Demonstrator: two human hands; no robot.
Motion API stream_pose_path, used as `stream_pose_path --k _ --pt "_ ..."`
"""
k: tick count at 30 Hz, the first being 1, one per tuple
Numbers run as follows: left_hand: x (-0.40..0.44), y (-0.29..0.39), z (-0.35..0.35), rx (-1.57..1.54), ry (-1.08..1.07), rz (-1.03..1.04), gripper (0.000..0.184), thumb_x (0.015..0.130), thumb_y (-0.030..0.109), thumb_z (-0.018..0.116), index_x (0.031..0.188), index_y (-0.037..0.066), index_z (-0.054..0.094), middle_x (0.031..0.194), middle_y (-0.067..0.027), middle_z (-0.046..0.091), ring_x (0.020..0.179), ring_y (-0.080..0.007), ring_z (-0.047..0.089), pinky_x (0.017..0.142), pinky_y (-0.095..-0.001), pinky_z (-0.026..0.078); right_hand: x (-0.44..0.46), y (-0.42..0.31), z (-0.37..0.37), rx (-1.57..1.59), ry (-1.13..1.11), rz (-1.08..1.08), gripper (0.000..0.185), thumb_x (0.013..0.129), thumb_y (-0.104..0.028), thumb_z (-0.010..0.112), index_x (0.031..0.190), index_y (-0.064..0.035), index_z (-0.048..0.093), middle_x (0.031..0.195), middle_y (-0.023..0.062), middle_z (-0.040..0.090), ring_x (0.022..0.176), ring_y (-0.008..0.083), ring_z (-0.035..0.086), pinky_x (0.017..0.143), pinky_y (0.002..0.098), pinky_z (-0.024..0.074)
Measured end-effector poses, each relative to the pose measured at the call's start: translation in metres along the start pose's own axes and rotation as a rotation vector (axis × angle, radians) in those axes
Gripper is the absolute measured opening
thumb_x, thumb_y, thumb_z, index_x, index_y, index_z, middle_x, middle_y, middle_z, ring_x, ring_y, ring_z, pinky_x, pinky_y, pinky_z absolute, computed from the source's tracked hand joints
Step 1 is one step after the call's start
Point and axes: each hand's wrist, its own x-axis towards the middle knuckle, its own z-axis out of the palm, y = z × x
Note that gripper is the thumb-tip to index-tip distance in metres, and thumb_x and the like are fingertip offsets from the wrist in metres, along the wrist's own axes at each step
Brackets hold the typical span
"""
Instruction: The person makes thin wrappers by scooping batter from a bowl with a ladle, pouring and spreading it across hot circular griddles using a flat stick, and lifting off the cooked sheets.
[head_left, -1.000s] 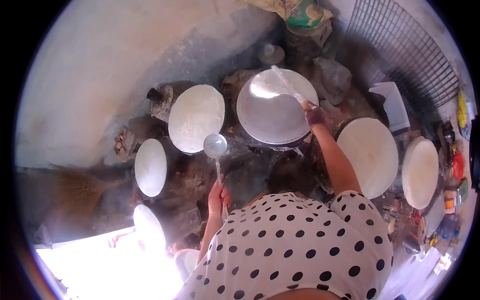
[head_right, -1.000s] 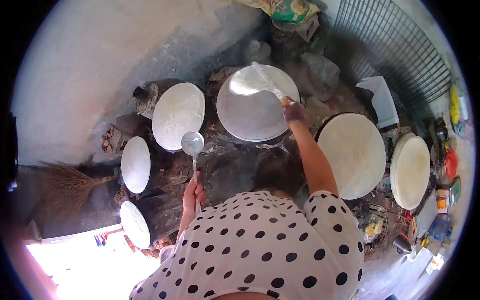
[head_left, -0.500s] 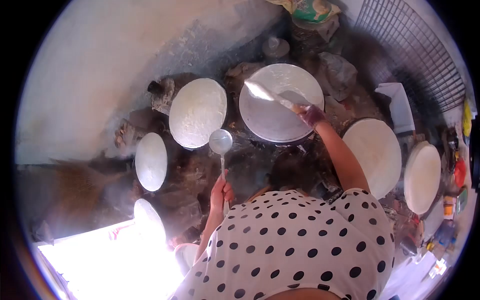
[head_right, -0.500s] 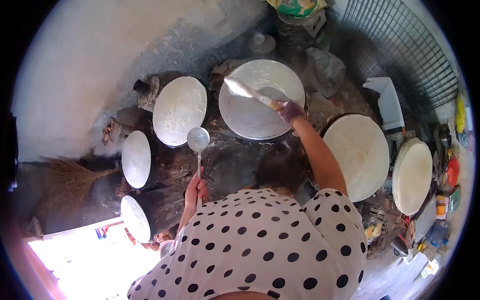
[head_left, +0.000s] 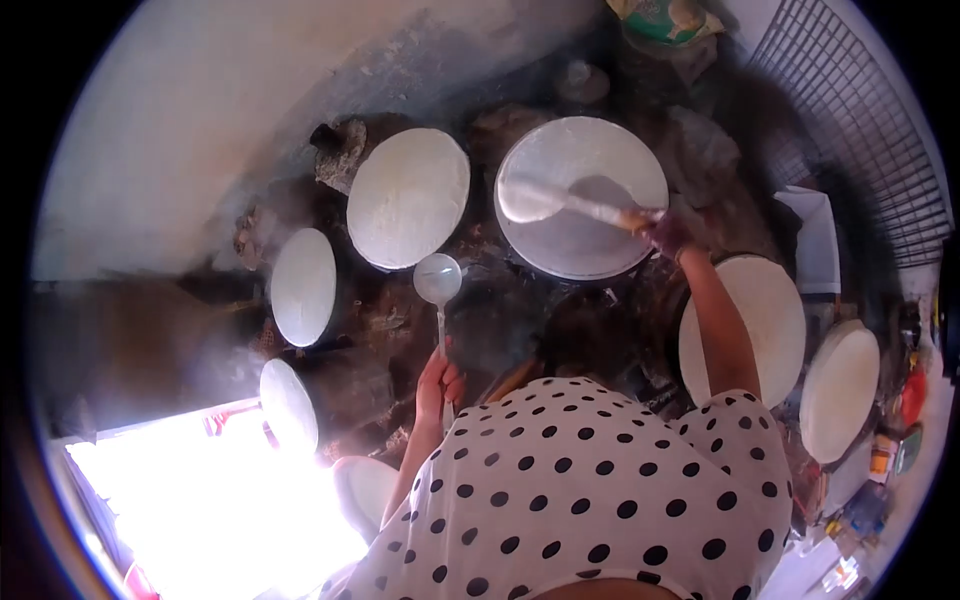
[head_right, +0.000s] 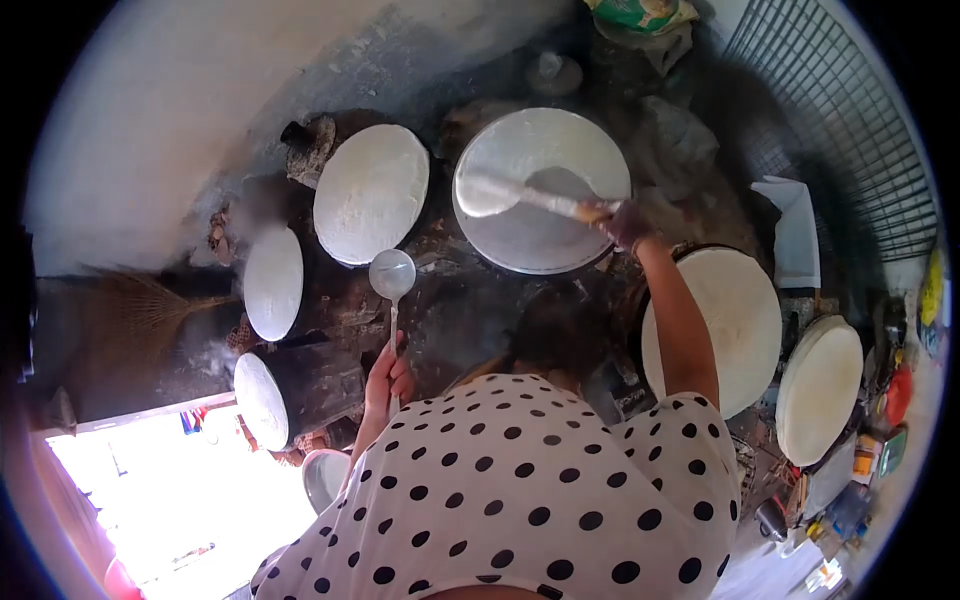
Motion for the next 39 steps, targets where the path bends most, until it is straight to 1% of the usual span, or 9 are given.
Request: stream_pose_path --k 3,10,11,15,23,25,31,33,39 --pt "-0.003 -0.019 -0.002 0.018 0.058 -0.003 0.036 0.100 0.024 0.037 0.135 0.018 0.042 0.062 0.0044 0.035 0.041 -0.0065 0.035 0.035 -0.0223 0.034 0.017 0.003 0.002 0.028 0.195 0.282 0.044 0.080 -0.032 0.065 0.121 -0.0165 0.061 0.111 0.0143 0.065 0.099 0.0311 0.063 0.086 0.0392 0.0491" --pt "-0.045 -0.043 -0.009 -0.026 0.073 0.018 0.034 0.099 0.023 0.039 0.132 0.016 0.044 0.063 0.0036 0.036 0.042 -0.0069 0.035 0.036 -0.0222 0.033 -0.030 0.017 -0.017 -0.045 0.050 -0.161 0.044 0.076 -0.032 0.070 0.119 -0.0265 0.062 0.110 0.0118 0.065 0.097 0.0324 0.063 0.086 0.0373 0.0492" --pt "-0.052 -0.046 -0.009 -0.042 0.118 0.012 0.032 0.099 0.022 0.039 0.130 0.016 0.046 0.063 0.0029 0.037 0.043 -0.0073 0.034 0.038 -0.0218 0.031 -0.031 0.021 -0.023 -0.053 0.022 0.153 0.042 0.075 -0.030 0.071 0.116 -0.0198 0.064 0.109 0.0156 0.065 0.095 0.0329 0.064 0.084 0.0371 0.0497" --pt "-0.052 -0.064 -0.017 -0.050 0.175 -0.034 0.030 0.099 0.023 0.041 0.127 0.015 0.047 0.063 0.0028 0.038 0.042 -0.0073 0.034 0.038 -0.0214 0.030 -0.011 0.001 -0.002 -0.070 0.068 0.271 0.039 0.079 -0.030 0.067 0.115 -0.0169 0.064 0.106 0.0160 0.066 0.095 0.0332 0.064 0.081 0.0395 0.0495" --pt "-0.074 -0.043 -0.069 -0.036 0.069 -0.048 0.030 0.099 0.025 0.040 0.127 0.016 0.048 0.063 0.0036 0.039 0.042 -0.0068 0.036 0.038 -0.0222 0.035 -0.200 -0.046 0.035 -0.334 0.216 -0.207 0.030 0.084 -0.023 0.063 0.112 -0.0138 0.065 0.097 0.0119 0.068 0.082 0.0292 0.066 0.070 0.0398 0.0530" --pt "-0.079 -0.034 -0.094 0.023 0.069 -0.045 0.028 0.099 0.025 0.041 0.124 0.015 0.049 0.063 0.0025 0.040 0.043 -0.0076 0.037 0.039 -0.0213 0.034 -0.205 -0.104 0.086 0.170 0.359 0.319 0.025 0.086 -0.024 0.060 0.109 -0.0146 0.065 0.080 0.0079 0.064 0.066 0.0227 0.061 0.058 0.0359 0.0487" --pt "-0.094 -0.012 -0.173 0.017 -0.013 -0.125 0.030 0.099 0.025 0.039 0.126 0.014 0.047 0.062 0.0020 0.040 0.043 -0.0089 0.037 0.040 -0.0221 0.034 -0.068 -0.252 0.320 0.521 0.368 0.693 0.031 0.089 -0.037 0.053 0.079 -0.0090 0.060 0.056 0.0037 0.055 0.049 0.0208 0.055 0.042 0.0369 0.0399" --pt "-0.095 0.002 -0.206 0.044 -0.090 -0.107 0.031 0.099 0.024 0.039 0.127 0.013 0.047 0.063 0.0018 0.040 0.044 -0.0091 0.037 0.040 -0.0225 0.032 -0.074 -0.329 0.290 1.030 0.348 0.916 0.029 0.087 -0.036 0.060 0.081 -0.0078 0.063 0.057 0.0036 0.057 0.046 0.0220 0.056 0.038 0.0395 0.0419" --pt "-0.117 0.031 -0.290 0.080 -0.002 -0.089 0.033 0.099 0.024 0.039 0.128 0.011 0.045 0.064 0.0019 0.039 0.045 -0.0083 0.036 0.040 -0.0226 0.031 -0.107 -0.346 0.319 1.053 0.728 1.036 0.027 0.086 -0.033 0.055 0.084 -0.0072 0.064 0.059 0.0051 0.057 0.050 0.0219 0.058 0.041 0.0386 0.0427"
